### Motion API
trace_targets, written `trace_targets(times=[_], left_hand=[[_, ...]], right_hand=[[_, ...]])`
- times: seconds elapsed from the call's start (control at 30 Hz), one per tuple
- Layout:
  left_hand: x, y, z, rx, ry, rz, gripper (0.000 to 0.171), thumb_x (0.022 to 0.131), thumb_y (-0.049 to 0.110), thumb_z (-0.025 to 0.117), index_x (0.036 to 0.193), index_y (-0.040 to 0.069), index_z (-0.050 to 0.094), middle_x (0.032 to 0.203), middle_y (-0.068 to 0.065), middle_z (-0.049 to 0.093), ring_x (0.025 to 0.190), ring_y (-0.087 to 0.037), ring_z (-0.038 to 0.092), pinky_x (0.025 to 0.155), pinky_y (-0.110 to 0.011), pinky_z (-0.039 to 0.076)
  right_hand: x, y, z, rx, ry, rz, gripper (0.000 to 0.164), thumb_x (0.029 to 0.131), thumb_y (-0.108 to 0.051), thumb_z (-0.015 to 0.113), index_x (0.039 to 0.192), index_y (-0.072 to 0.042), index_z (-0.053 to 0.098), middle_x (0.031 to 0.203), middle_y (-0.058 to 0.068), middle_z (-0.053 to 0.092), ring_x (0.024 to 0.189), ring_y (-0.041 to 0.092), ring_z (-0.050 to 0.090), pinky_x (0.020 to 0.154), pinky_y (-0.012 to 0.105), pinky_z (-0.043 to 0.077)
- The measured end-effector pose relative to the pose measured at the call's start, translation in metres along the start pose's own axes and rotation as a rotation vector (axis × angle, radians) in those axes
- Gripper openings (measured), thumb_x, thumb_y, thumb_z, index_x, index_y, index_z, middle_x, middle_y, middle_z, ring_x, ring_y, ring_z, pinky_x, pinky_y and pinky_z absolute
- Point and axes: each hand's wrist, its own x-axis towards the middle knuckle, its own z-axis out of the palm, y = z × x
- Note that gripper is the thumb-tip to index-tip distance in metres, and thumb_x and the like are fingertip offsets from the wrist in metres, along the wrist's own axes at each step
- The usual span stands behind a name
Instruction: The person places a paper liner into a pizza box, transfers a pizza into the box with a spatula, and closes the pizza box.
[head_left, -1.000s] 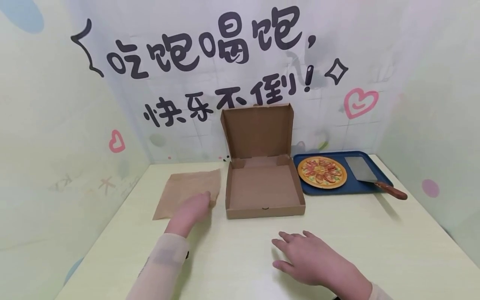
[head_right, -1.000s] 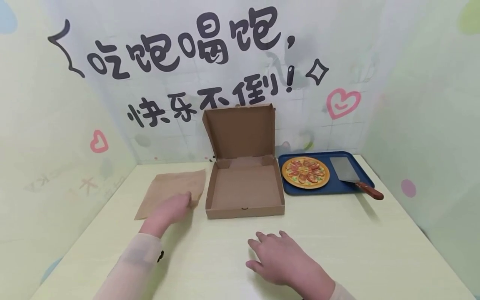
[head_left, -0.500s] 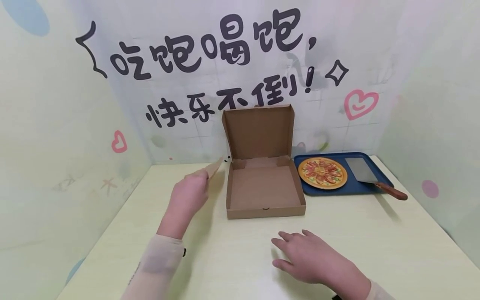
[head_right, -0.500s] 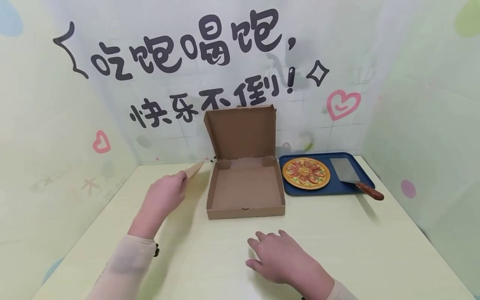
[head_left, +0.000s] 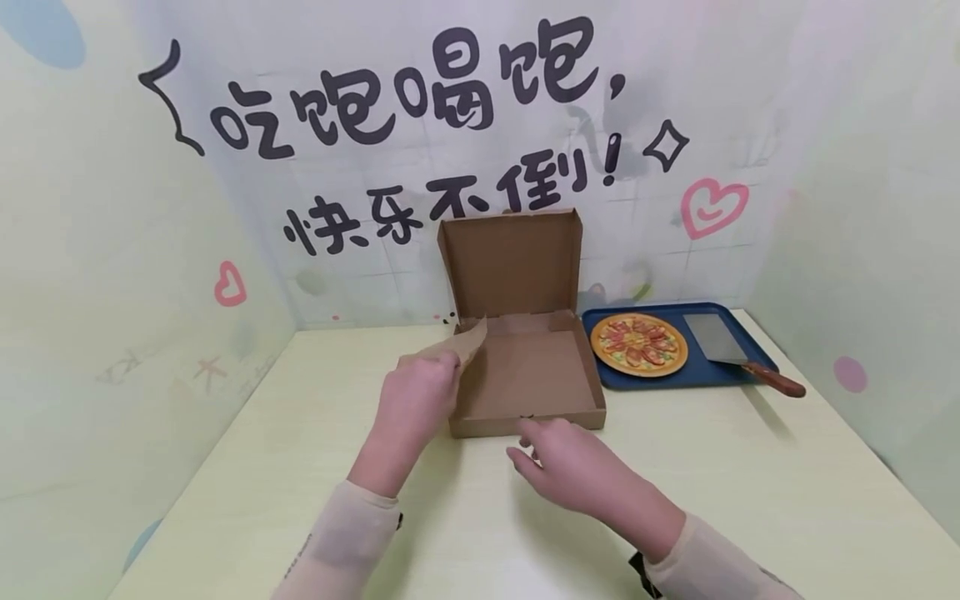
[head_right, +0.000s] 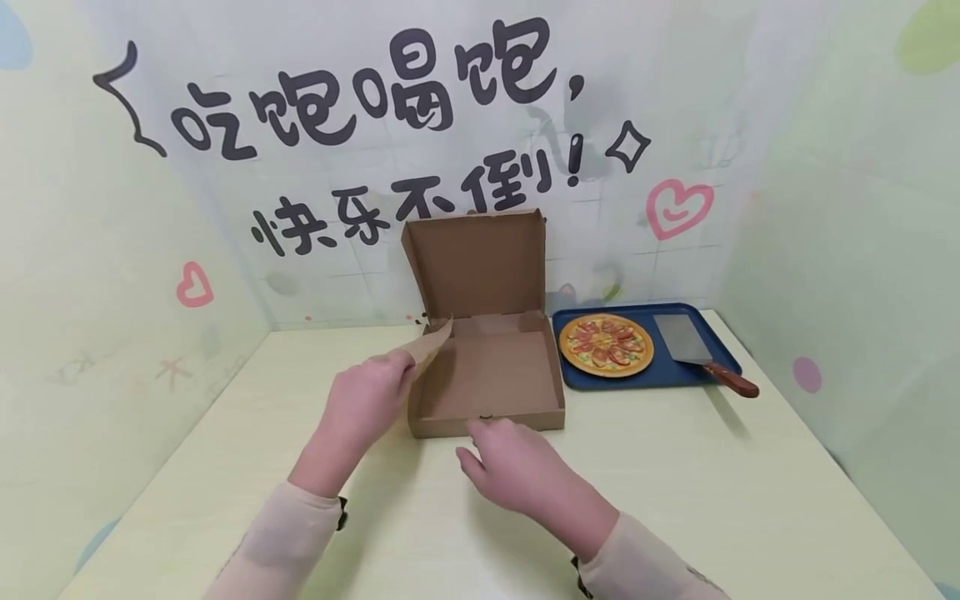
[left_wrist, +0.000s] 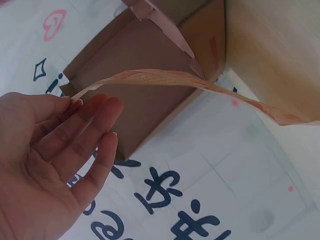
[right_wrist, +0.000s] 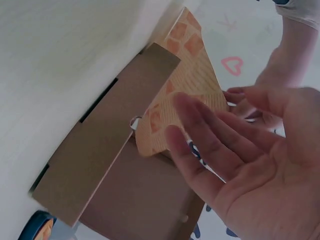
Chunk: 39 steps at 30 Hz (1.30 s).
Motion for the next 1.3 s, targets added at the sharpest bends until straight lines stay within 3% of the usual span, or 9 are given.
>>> trace_targets(times=[0.1, 0.2, 0.3, 0.47, 0.67, 0.8, 1.0, 1.17, 1.3], left_hand=[[-0.001, 0.007, 0.003, 0.058, 0.046, 0.051, 0.024, 0.095, 0.015, 0.08, 0.074, 0.009, 0.069, 0.051, 0.001, 0.051, 0.045, -0.014, 0.041, 0.045, -0.035, 0.048], [0.0, 0.012, 0.004, 0.119, 0.065, 0.094, 0.033, 0.094, 0.019, 0.08, 0.065, 0.015, 0.064, 0.05, 0.006, 0.04, 0.046, -0.011, 0.03, 0.046, -0.032, 0.039], [-0.002, 0.02, 0.002, 0.156, 0.02, 0.101, 0.029, 0.092, 0.018, 0.08, 0.067, 0.019, 0.065, 0.052, 0.008, 0.034, 0.046, -0.009, 0.027, 0.045, -0.026, 0.027], [-0.005, 0.032, 0.0, 0.186, -0.038, 0.111, 0.015, 0.092, 0.019, 0.081, 0.079, 0.021, 0.074, 0.053, 0.009, 0.038, 0.046, -0.008, 0.026, 0.047, -0.022, 0.014], [-0.004, 0.042, 0.002, 0.11, -0.092, 0.131, 0.019, 0.088, 0.014, 0.084, 0.077, 0.019, 0.07, 0.054, 0.006, 0.046, 0.046, -0.012, 0.032, 0.045, -0.025, 0.026], [-0.003, 0.044, 0.004, 0.07, -0.1, 0.132, 0.02, 0.092, 0.017, 0.082, 0.076, 0.017, 0.069, 0.056, 0.004, 0.052, 0.046, -0.015, 0.042, 0.045, -0.028, 0.035], [-0.004, 0.041, 0.004, -0.013, -0.151, 0.101, 0.029, 0.101, 0.029, 0.074, 0.076, 0.017, 0.067, 0.061, 0.004, 0.059, 0.049, -0.016, 0.05, 0.046, -0.028, 0.037], [-0.009, 0.033, 0.005, -0.025, -0.171, 0.097, 0.032, 0.098, 0.034, 0.078, 0.075, 0.016, 0.067, 0.058, 0.005, 0.052, 0.049, -0.015, 0.048, 0.047, -0.027, 0.035], [-0.015, 0.025, 0.008, -0.033, -0.25, 0.094, 0.034, 0.094, 0.043, 0.081, 0.079, 0.015, 0.068, 0.062, 0.004, 0.055, 0.054, -0.016, 0.053, 0.05, -0.03, 0.041]], right_hand=[[0.016, -0.001, 0.004, 0.116, 0.07, 0.004, 0.018, 0.106, -0.016, 0.063, 0.116, -0.003, 0.07, 0.096, 0.009, 0.079, 0.074, 0.011, 0.069, 0.065, 0.028, 0.058], [0.03, 0.0, 0.006, 0.187, 0.133, -0.004, 0.032, 0.106, -0.008, 0.061, 0.137, 0.001, 0.063, 0.099, 0.014, 0.08, 0.077, 0.013, 0.071, 0.068, 0.029, 0.06], [0.044, 0.004, 0.008, 0.19, 0.16, -0.014, 0.038, 0.105, -0.006, 0.063, 0.143, -0.001, 0.059, 0.102, 0.014, 0.08, 0.079, 0.014, 0.072, 0.069, 0.028, 0.061], [0.058, 0.011, 0.012, 0.212, 0.163, -0.003, 0.044, 0.103, -0.007, 0.068, 0.146, -0.005, 0.06, 0.104, 0.011, 0.081, 0.088, 0.019, 0.077, 0.072, 0.028, 0.063], [0.062, 0.016, 0.012, 0.206, 0.238, 0.009, 0.028, 0.102, -0.009, 0.072, 0.129, -0.005, 0.073, 0.105, 0.01, 0.081, 0.091, 0.02, 0.077, 0.078, 0.031, 0.064], [0.063, 0.018, 0.01, 0.192, 0.249, 0.028, 0.016, 0.101, -0.009, 0.073, 0.115, -0.004, 0.078, 0.104, 0.011, 0.081, 0.091, 0.02, 0.077, 0.08, 0.032, 0.065], [0.064, 0.023, 0.011, 0.183, 0.238, 0.053, 0.011, 0.1, -0.01, 0.075, 0.108, -0.006, 0.08, 0.1, 0.009, 0.082, 0.088, 0.018, 0.078, 0.076, 0.03, 0.065], [0.065, 0.026, 0.012, 0.19, 0.22, 0.057, 0.01, 0.1, -0.011, 0.075, 0.107, -0.006, 0.079, 0.1, 0.009, 0.083, 0.088, 0.018, 0.079, 0.075, 0.029, 0.065], [0.063, 0.028, 0.011, 0.189, 0.206, 0.067, 0.014, 0.1, -0.013, 0.075, 0.111, -0.005, 0.079, 0.102, 0.009, 0.083, 0.091, 0.02, 0.08, 0.077, 0.031, 0.065]])
